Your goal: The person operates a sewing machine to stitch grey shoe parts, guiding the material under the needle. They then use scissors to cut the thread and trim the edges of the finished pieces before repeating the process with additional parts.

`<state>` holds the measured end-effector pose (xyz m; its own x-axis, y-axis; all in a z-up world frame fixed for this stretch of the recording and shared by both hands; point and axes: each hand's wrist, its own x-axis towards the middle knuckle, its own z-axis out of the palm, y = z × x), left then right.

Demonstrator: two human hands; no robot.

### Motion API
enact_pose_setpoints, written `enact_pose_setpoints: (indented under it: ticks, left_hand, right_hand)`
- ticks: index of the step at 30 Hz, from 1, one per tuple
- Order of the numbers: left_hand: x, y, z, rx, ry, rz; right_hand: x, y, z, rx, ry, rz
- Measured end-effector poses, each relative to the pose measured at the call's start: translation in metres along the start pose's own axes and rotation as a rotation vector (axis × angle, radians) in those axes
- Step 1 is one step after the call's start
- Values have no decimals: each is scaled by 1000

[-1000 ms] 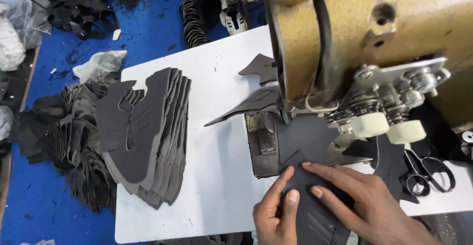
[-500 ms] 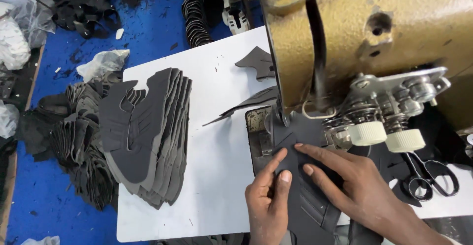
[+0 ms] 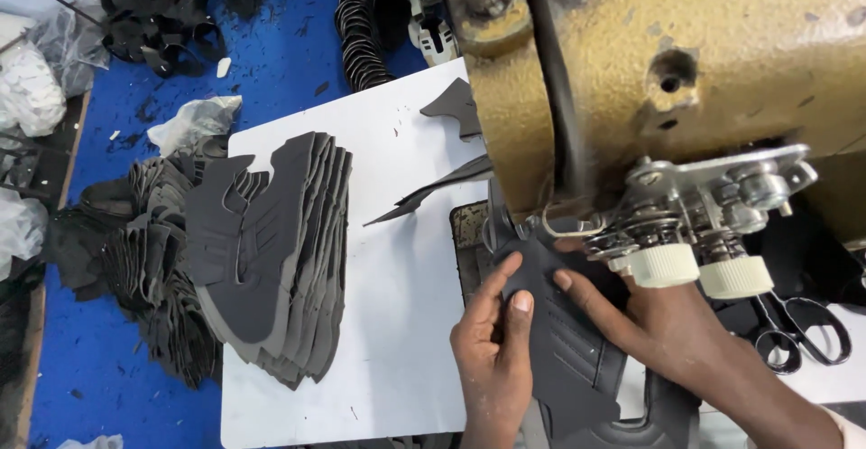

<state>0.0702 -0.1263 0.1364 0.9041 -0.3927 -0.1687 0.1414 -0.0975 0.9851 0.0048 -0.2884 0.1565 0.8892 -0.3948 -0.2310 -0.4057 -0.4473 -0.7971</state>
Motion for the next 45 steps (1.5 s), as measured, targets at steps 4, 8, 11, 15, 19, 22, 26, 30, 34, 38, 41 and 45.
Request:
enact_pose_setpoints:
  ticks: [4,8,11,15,19,22,26,30,34,38,41,45]
  left_hand:
    - [6,1,4,-55,16,16]
    - [13,-9,4,-116,15,50]
    - [16,-5,6,-163,5,78]
    - [23,1,10,-178,9,80]
    - [28,11,11,-119,17,75]
    - [31,12,8,-70,13,69]
    - [38,10,7,-5,44,69]
    - [46,-2,5,20,92,130]
    - [56,-17,4,11,75,341]
    - [62,-14,7,-119,4,288]
    - [65,-11,8,-132,-21,191]
    - [72,-9,10,-117,-10,178]
  right_hand:
    - [9,11,3,108,180,-151]
    - [15,7,-1,219,161,-173]
    - [18,2,-4,157,164,-66]
    - [36,38,0,113,186,-127]
    - [56,87,-7,100,-56,-19]
    - [62,91,3,86,-18,-17]
    - [67,118,4,63,34,-13]
    - [69,141,5,42,83,-11]
    - [67,155,3,19,129,-9]
    - [65,156,1,-1,177,-8]
    - [62,148,-1,-14,214,-3]
    - [61,132,-7,-31,256,-3]
